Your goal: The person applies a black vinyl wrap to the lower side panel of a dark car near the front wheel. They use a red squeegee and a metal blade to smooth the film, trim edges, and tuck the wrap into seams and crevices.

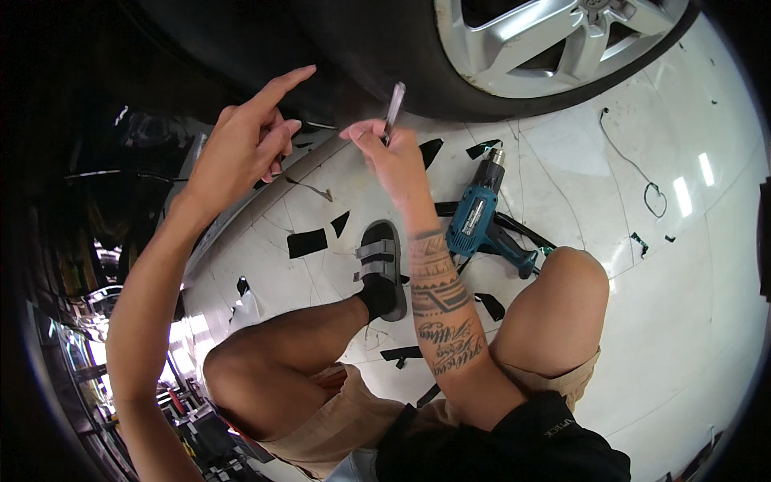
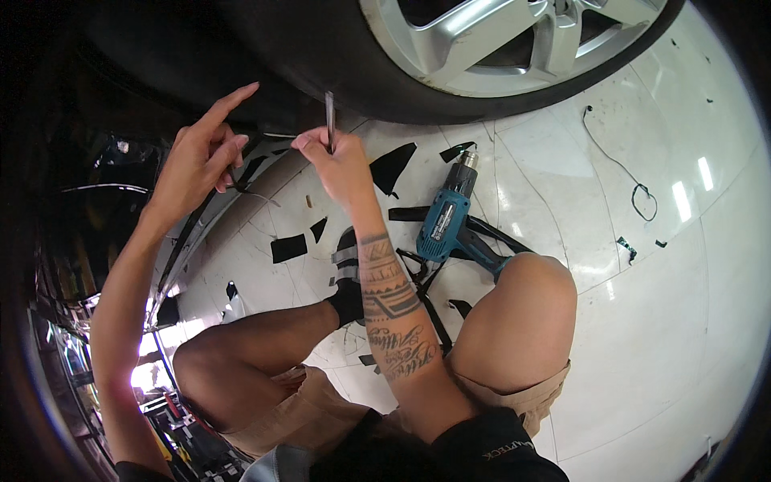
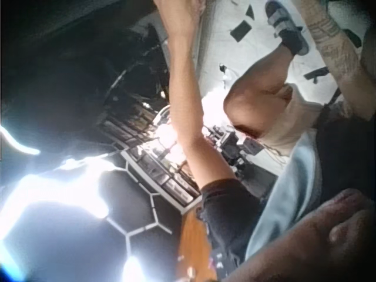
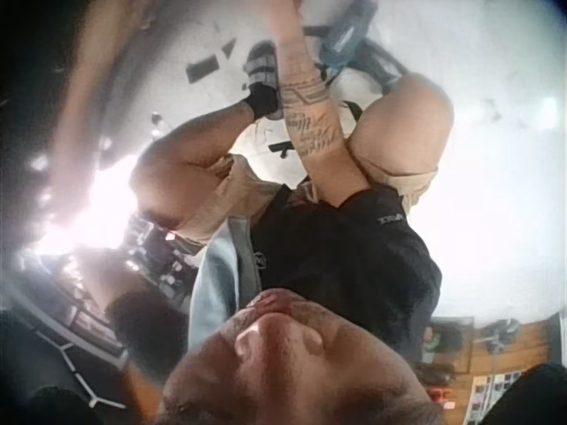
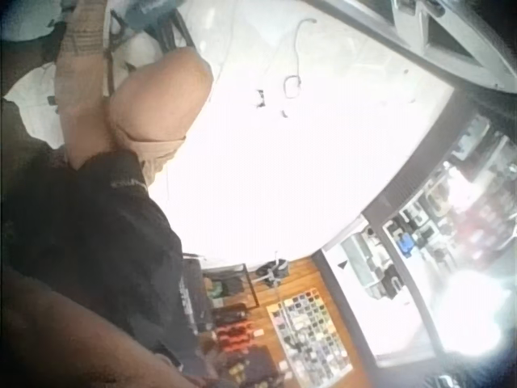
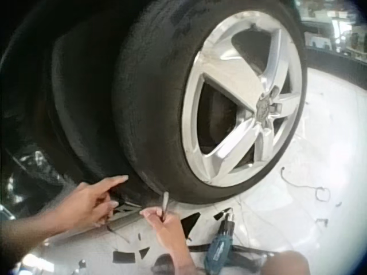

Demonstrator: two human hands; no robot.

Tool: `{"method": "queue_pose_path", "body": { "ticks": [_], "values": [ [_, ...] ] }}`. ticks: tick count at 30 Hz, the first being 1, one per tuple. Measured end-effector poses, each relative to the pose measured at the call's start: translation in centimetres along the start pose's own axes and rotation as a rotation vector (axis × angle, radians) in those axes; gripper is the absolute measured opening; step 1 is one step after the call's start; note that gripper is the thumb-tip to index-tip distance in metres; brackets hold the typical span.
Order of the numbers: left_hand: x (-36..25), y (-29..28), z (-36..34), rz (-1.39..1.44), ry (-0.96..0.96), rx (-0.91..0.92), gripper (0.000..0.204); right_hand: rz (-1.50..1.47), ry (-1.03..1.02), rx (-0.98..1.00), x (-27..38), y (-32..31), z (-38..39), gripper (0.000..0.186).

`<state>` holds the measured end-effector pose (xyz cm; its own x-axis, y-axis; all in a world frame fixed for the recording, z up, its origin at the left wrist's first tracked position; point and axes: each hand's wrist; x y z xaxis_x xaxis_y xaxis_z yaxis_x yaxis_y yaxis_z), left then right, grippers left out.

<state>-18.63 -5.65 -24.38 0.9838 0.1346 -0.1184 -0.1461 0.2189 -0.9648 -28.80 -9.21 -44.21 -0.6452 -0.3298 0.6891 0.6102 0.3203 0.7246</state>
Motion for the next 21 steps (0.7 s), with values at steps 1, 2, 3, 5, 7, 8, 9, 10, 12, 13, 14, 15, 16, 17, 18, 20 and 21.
{"method": "queue_pose_path", "body": {
  "ticks": [1, 2, 3, 5, 7, 8, 9, 10, 12, 13, 14, 15, 16, 17, 18, 20, 21],
  "values": [
    [0.1, 0.3, 0.1, 0.101, 0.006, -0.051, 0.051, -0.108, 0.045, 0.009, 0.0, 0.2, 0.8, 0.034],
    [0.3, 0.5, 0.1, 0.150, 0.032, -0.081, 0.044, -0.215, 0.089, 0.019, 0.0, 0.5, 1.4, 0.039],
    [0.4, 0.6, -0.1, 0.169, 0.058, -0.104, 0.043, -0.322, 0.133, 0.029, 0.0, 0.9, 1.9, 0.044],
    [0.3, 0.7, -0.8, 0.212, 0.110, -0.148, 0.042, -0.321, 0.106, 0.067, -1.2, 0.8, 2.3, 0.054],
    [0.1, 1.0, -1.3, 0.240, 0.150, -0.172, 0.043, -0.324, 0.057, 0.074, -1.8, 0.7, 2.6, 0.055],
    [0.1, 1.0, -1.5, 0.253, 0.168, -0.184, 0.044, -0.403, 0.106, 0.062, -1.8, 0.6, 2.5, 0.053],
    [0.2, 1.0, -1.7, 0.210, 0.186, -0.179, 0.045, -0.481, 0.156, 0.049, -1.7, 0.2, 2.5, 0.050],
    [0.4, 0.8, -1.7, 0.167, 0.202, -0.174, 0.047, -0.561, 0.209, 0.037, -1.5, 0.2, 2.6, 0.048],
    [0.7, 0.8, -1.9, 0.103, 0.235, -0.179, 0.048, -0.506, 0.229, 0.016, -1.1, 0.2, 2.2, 0.040],
    [0.7, 0.9, -2.0, 0.083, 0.255, -0.190, 0.048, -0.478, 0.238, 0.005, -0.9, 0.0, 1.9, 0.036],
    [0.7, 0.9, -2.2, 0.064, 0.274, -0.202, 0.048, -0.481, 0.228, 0.001, -0.8, -0.2, 1.6, 0.033],
    [0.7, 0.9, -2.4, 0.055, 0.273, -0.196, 0.047, -0.485, 0.219, -0.002, -0.6, -0.5, 1.2, 0.029],
    [0.7, 1.0, -2.7, 0.046, 0.269, -0.189, 0.046, -0.489, 0.213, -0.005, -0.5, -0.7, 0.8, 0.026],
    [0.7, 1.0, -2.9, 0.037, 0.264, -0.183, 0.045, -0.444, 0.192, -0.031, -0.5, -0.8, 0.5, 0.025],
    [0.5, 0.9, -3.0, -0.022, 0.243, -0.176, 0.044, -0.401, 0.172, -0.056, -0.5, -1.0, 0.1, 0.024],
    [-0.2, 1.1, -3.5, -0.130, 0.215, -0.163, 0.041, -0.298, 0.118, -0.108, -0.2, -1.5, -0.3, 0.023],
    [-0.3, 1.2, -3.8, -0.200, 0.208, -0.146, 0.039, -0.250, 0.088, -0.123, -0.3, -1.5, -0.6, 0.022]
  ]
}}
Point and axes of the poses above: each hand's wrist, its own z-axis away from the middle knuckle, its own y-axis out of the palm, x = y × z, and after that the axes turned 10 degrees about -z, right-handed
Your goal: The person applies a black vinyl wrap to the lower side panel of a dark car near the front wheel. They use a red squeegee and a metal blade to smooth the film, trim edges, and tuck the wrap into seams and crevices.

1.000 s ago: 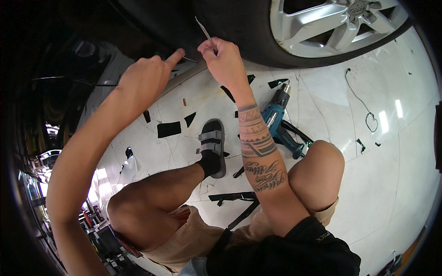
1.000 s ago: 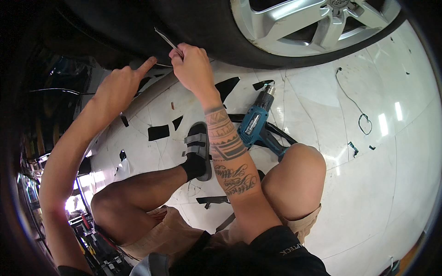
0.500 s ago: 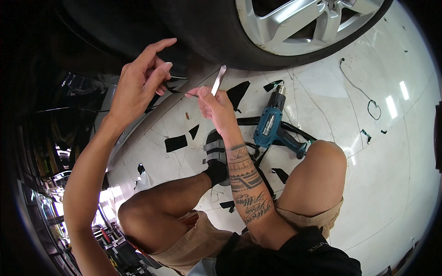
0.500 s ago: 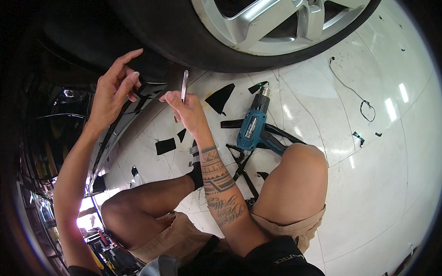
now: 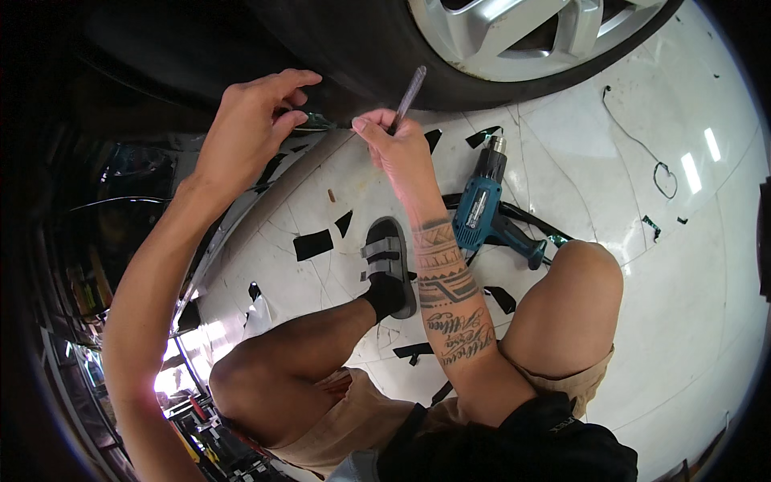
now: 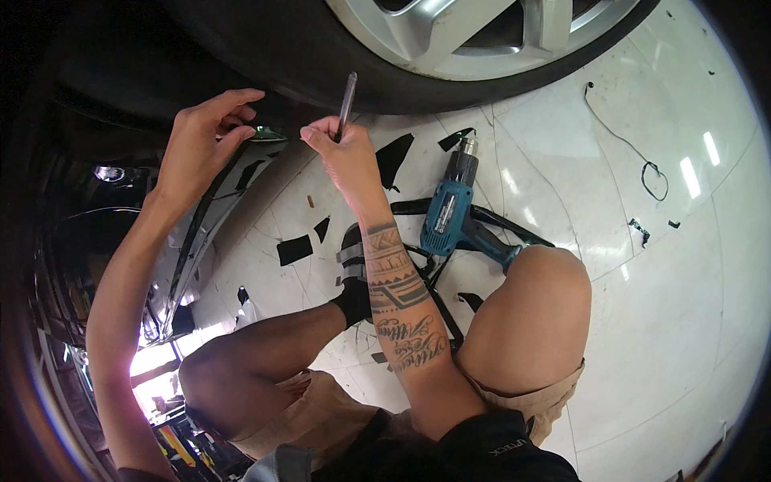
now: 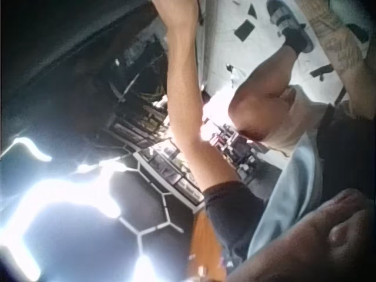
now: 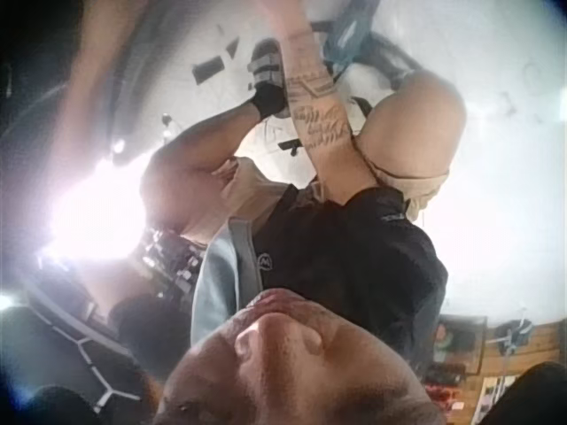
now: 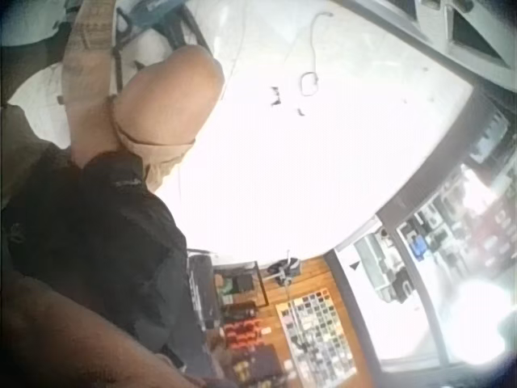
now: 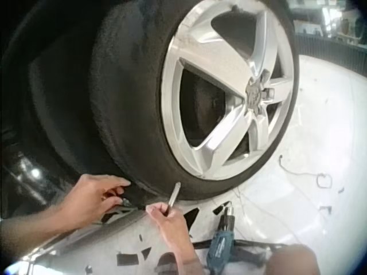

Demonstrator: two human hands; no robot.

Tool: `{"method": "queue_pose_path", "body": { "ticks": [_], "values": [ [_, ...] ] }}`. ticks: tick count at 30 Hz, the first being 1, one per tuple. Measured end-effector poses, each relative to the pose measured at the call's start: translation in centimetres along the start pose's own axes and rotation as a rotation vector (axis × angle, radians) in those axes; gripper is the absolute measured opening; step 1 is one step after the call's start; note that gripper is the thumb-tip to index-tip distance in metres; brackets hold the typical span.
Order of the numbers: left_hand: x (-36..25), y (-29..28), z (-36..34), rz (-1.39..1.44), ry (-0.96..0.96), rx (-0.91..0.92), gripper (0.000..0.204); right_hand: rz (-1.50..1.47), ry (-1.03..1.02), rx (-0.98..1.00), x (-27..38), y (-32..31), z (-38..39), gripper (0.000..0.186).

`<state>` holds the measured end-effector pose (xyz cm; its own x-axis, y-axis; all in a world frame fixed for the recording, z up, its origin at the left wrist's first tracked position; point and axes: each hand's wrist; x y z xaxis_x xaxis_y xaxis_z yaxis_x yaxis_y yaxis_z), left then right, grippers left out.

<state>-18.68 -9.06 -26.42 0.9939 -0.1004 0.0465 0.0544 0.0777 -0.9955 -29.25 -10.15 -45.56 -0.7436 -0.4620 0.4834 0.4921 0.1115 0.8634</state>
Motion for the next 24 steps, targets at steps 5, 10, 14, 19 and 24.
{"method": "queue_pose_path", "body": {
  "ticks": [5, 10, 14, 19, 24],
  "values": [
    [-0.3, 0.9, -1.6, -0.293, 0.005, 0.058, 0.035, 0.058, -0.123, -0.042, -2.1, 0.2, -1.9, 0.019],
    [1.3, 1.6, -2.5, -0.458, 0.103, 0.003, 0.025, 0.081, -0.299, -0.065, -4.5, 1.1, -3.3, 0.018],
    [1.9, 1.4, -3.4, -0.473, 0.027, 0.137, 0.019, 0.124, -0.178, -0.069, -5.6, 1.5, -3.2, 0.016],
    [0.8, 1.3, -4.2, -0.448, -0.115, 0.239, 0.021, 0.103, -0.202, -0.068, -6.5, 1.2, -3.7, 0.014],
    [0.9, 1.0, -4.2, -0.485, -0.097, 0.283, 0.030, 0.108, -0.169, -0.053, -6.4, 0.7, -4.3, 0.015]
  ]
}}
Point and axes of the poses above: each hand's wrist, its own z-axis away from the middle knuckle, its own y-axis out of the palm, x = y × z, and after that the axes turned 10 degrees about -z, right-handed
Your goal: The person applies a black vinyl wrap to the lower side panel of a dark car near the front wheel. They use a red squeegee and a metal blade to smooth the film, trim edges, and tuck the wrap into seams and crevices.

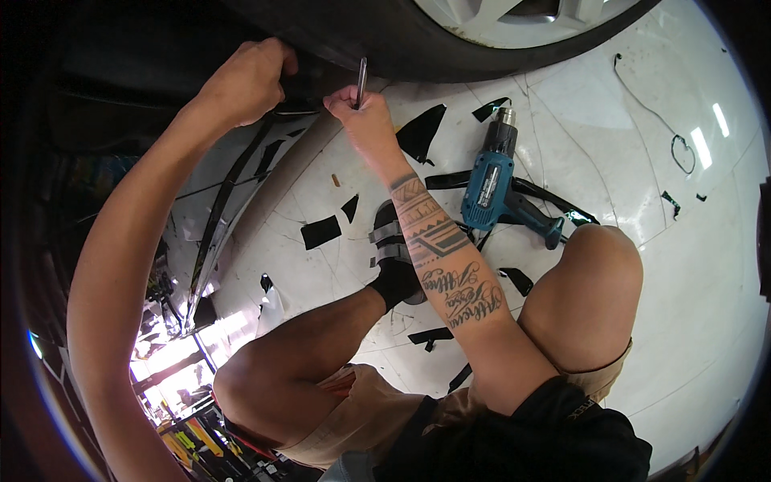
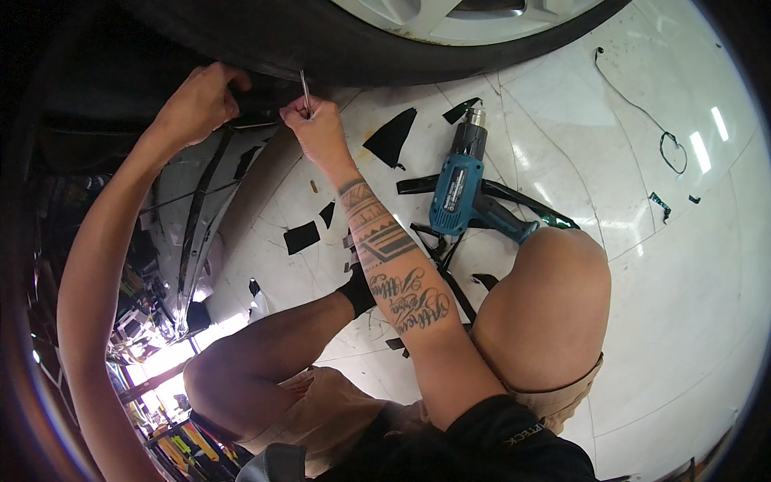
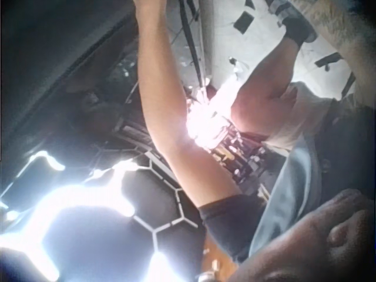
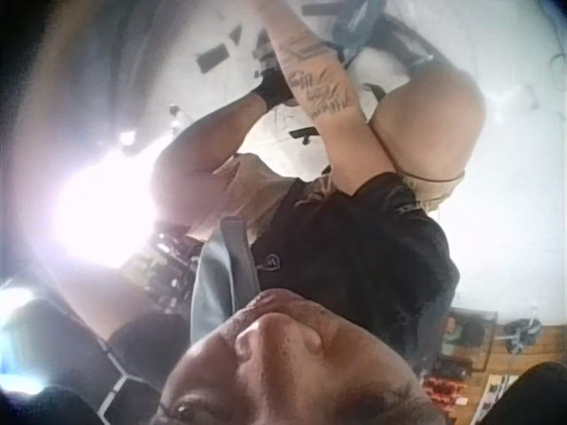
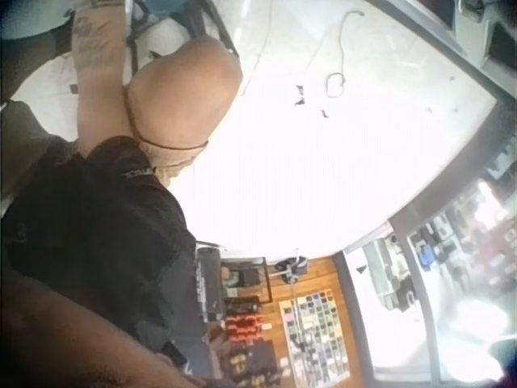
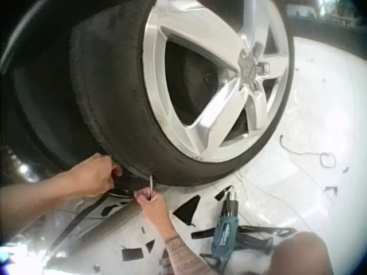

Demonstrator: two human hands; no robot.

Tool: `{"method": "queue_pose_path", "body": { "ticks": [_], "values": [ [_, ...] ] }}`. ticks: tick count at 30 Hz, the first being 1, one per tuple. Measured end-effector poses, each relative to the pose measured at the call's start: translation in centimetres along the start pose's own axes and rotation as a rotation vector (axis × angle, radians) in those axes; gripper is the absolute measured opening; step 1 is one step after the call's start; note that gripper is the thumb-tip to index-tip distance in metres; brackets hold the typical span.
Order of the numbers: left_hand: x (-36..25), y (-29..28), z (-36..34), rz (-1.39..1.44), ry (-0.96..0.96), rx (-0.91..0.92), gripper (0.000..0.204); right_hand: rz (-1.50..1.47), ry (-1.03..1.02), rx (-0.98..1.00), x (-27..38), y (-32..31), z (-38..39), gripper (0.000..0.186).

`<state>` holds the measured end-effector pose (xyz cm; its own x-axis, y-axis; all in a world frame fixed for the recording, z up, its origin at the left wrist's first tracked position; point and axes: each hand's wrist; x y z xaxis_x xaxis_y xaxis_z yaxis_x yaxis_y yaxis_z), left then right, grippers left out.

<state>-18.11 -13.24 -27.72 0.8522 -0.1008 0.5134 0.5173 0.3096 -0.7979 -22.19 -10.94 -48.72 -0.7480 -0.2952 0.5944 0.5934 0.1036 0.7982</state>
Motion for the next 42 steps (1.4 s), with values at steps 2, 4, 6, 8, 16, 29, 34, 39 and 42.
{"method": "queue_pose_path", "body": {
  "ticks": [2, 4, 6, 8, 16, 29, 34, 39, 42],
  "values": [
    [-0.1, -0.4, -0.1, 0.006, 0.012, 0.057, 0.034, 0.014, -0.039, 0.017, -0.1, -0.3, -0.3, 0.017],
    [0.5, 0.3, -0.4, 0.051, 0.030, 0.010, 0.033, 0.043, -0.013, 0.024, -0.1, -0.5, -0.6, 0.018],
    [1.1, 1.0, -0.5, 0.044, 0.058, -0.039, 0.033, 0.062, -0.017, 0.035, -0.1, -0.6, -0.7, 0.019],
    [1.2, 1.4, -0.6, -0.010, 0.102, -0.093, 0.034, 0.077, -0.055, 0.047, 0.1, -0.9, -0.8, 0.020],
    [-0.2, 1.0, -0.5, -0.005, 0.028, -0.019, 0.026, 0.175, -0.045, 0.080, 0.1, -1.4, -1.4, 0.021],
    [1.4, 1.7, -2.9, -0.156, 0.182, 0.209, 0.013, 0.192, 0.074, 0.114, 0.2, -1.7, -1.6, 0.020],
    [0.9, 0.7, -2.9, -0.117, 0.138, 0.316, 0.016, 0.183, 0.089, 0.111, 0.1, -1.8, -1.4, 0.021],
    [0.6, 0.3, -3.5, -0.118, 0.147, 0.427, 0.021, 0.180, 0.103, 0.105, 0.1, -2.0, -1.2, 0.021],
    [0.8, 0.4, -3.3, -0.172, 0.173, 0.398, 0.026, 0.157, 0.098, 0.104, -0.4, -1.5, -1.1, 0.021]
  ]
}}
Point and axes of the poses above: each hand's wrist, its own z-axis away from the middle knuckle, its own y-axis out of the palm, x = y × z, and after that the axes turned 10 degrees about -z, right-handed
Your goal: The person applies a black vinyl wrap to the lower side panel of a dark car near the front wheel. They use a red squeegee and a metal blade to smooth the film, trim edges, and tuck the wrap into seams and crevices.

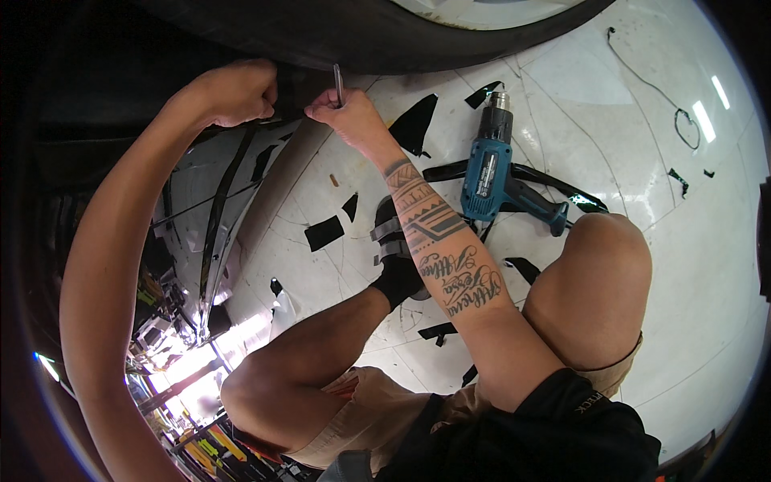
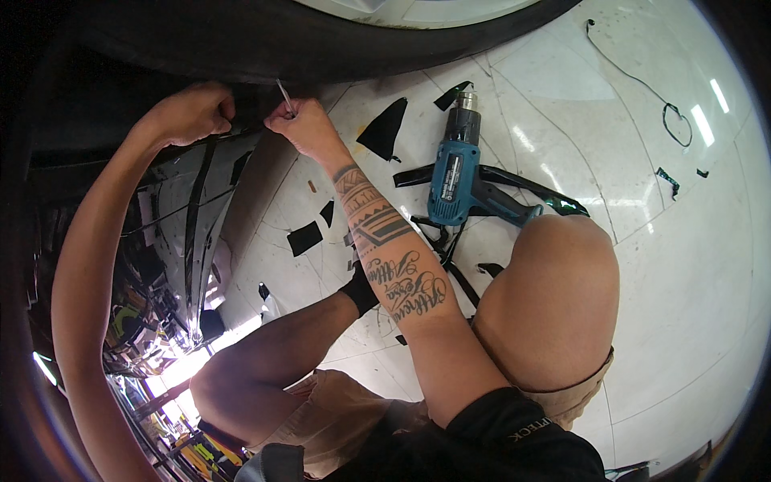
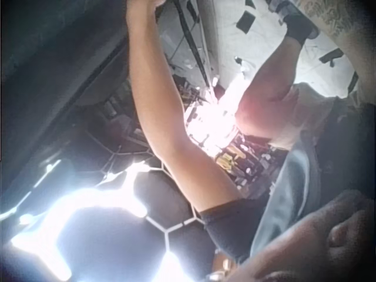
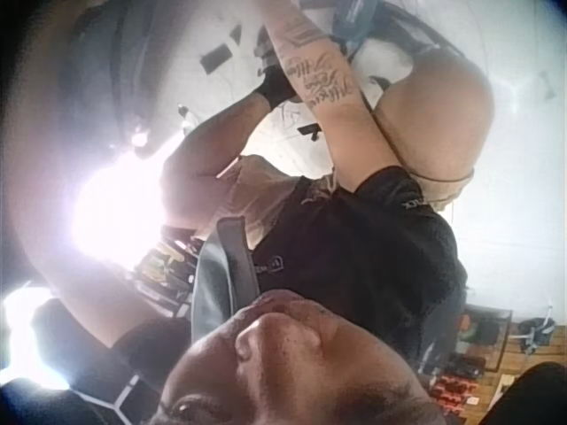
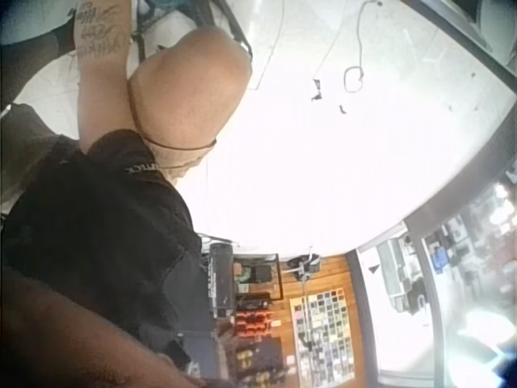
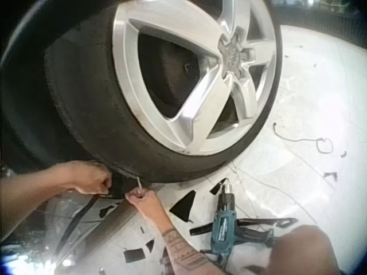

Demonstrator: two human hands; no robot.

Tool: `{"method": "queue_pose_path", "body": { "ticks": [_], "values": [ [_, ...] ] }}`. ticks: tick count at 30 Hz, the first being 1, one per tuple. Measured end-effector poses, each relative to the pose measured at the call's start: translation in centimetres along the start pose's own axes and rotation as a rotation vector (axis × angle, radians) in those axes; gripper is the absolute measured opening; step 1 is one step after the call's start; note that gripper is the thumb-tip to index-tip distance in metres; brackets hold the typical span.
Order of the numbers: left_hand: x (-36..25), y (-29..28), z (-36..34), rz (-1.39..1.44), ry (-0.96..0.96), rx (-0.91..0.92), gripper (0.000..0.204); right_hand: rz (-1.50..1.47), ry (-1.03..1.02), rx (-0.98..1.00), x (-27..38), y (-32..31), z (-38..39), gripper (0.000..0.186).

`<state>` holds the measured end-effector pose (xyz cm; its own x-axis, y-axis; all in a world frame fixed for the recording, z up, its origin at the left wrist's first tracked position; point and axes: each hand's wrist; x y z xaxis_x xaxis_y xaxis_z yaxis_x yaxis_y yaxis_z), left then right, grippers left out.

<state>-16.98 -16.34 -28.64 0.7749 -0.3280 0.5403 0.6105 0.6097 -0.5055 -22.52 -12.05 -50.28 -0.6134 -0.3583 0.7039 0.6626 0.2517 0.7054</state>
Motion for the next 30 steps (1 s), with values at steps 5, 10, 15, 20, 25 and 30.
{"method": "queue_pose_path", "body": {
  "ticks": [5, 10, 15, 20, 25, 30],
  "values": [
    [-0.14, -0.39, -0.70, -0.039, -0.025, 0.062, 0.029, 0.052, 0.051, 0.011, -0.14, -0.27, -0.08, 0.023],
    [-0.78, -0.82, -0.18, -0.019, -0.033, 0.051, 0.032, 0.058, 0.026, 0.005, -0.23, -0.38, -0.10, 0.023],
    [-0.66, -0.60, -0.25, -0.011, -0.025, 0.027, 0.034, 0.035, 0.007, 0.007, -0.40, -0.38, -0.16, 0.024],
    [-0.47, -0.20, -0.55, -0.048, -0.013, 0.012, 0.035, 0.035, -0.002, 0.012, -0.49, -0.28, -0.17, 0.024],
    [-0.61, -0.26, -0.73, -0.072, -0.013, 0.016, 0.036, 0.029, 0.020, 0.000, -0.21, -0.17, 0.03, 0.026],
    [-0.53, -0.22, -0.72, -0.144, -0.012, 0.026, 0.038, -0.011, 0.055, 0.023, -0.29, 0.00, -0.15, 0.026]
  ]
}}
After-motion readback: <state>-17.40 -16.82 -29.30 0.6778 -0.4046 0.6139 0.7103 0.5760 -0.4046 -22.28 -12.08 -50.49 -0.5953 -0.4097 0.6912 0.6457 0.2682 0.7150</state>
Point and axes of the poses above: each hand's wrist, its own z-axis away from the middle knuckle, its own y-axis out of the palm, x = y × z, and after that the axes turned 10 degrees about -z, right-handed
